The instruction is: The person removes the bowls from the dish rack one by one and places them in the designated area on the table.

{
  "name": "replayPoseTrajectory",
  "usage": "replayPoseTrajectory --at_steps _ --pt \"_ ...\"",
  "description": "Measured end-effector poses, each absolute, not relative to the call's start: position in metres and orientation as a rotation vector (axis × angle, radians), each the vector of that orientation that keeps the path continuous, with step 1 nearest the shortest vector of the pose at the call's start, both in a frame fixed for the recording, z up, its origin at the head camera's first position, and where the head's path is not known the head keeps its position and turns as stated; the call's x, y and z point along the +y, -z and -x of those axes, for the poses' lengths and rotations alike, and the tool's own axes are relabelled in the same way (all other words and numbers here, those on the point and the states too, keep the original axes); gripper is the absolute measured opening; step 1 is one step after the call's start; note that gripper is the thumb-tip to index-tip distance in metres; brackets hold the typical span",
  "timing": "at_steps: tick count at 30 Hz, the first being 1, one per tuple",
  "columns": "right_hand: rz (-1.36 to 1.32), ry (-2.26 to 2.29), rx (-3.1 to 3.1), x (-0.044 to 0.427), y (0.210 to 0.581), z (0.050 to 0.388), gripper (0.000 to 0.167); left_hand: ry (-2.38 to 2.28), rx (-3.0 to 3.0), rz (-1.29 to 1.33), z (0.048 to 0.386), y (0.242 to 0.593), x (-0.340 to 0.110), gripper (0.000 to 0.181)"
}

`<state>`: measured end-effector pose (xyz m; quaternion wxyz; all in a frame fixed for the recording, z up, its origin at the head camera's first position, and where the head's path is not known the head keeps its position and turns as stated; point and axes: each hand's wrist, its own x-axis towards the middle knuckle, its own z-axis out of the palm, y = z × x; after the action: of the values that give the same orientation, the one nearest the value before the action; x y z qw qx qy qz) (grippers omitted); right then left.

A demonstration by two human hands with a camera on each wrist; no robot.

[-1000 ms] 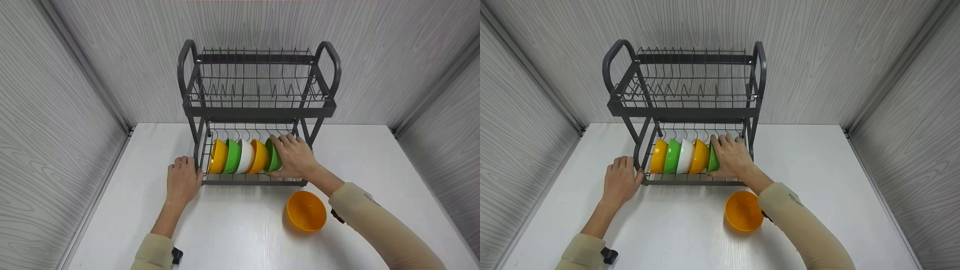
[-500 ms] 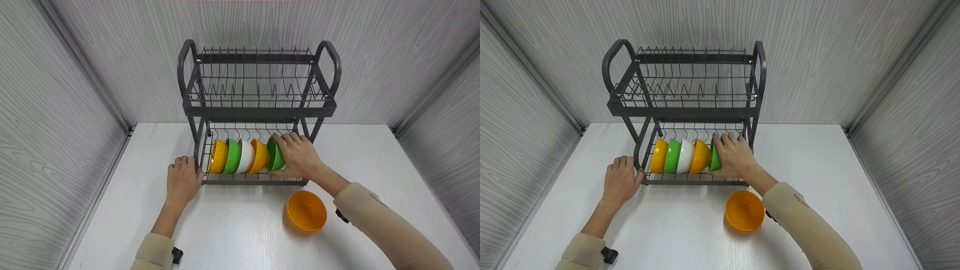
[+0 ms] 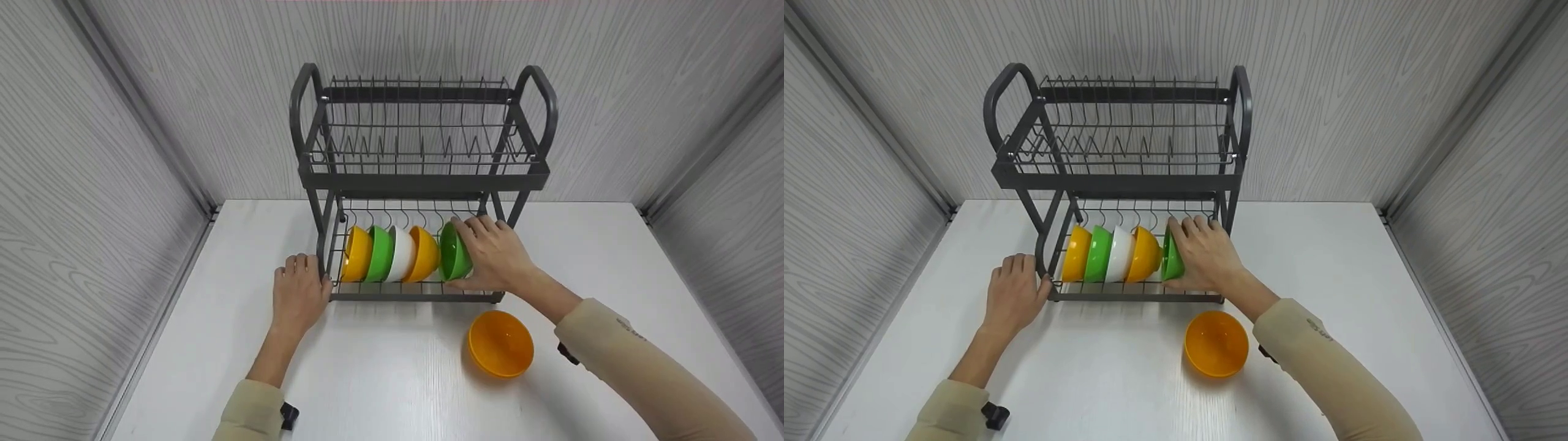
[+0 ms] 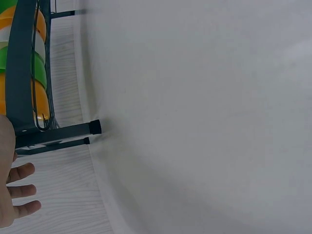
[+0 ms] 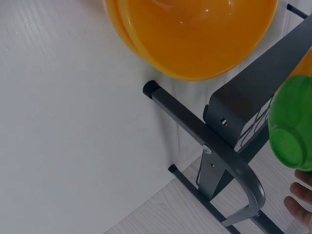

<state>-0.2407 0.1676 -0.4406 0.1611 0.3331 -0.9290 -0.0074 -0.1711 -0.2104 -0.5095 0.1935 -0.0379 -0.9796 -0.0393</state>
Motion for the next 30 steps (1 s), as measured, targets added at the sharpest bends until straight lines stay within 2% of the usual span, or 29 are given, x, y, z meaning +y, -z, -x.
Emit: replayPoseTrajectory --at_steps 30 --pt "-0.880 -0.055 -2.686 0.194 0.428 0.219 0.122 0.091 -2.725 0.124 0.170 0.508 -0.211 0.036"
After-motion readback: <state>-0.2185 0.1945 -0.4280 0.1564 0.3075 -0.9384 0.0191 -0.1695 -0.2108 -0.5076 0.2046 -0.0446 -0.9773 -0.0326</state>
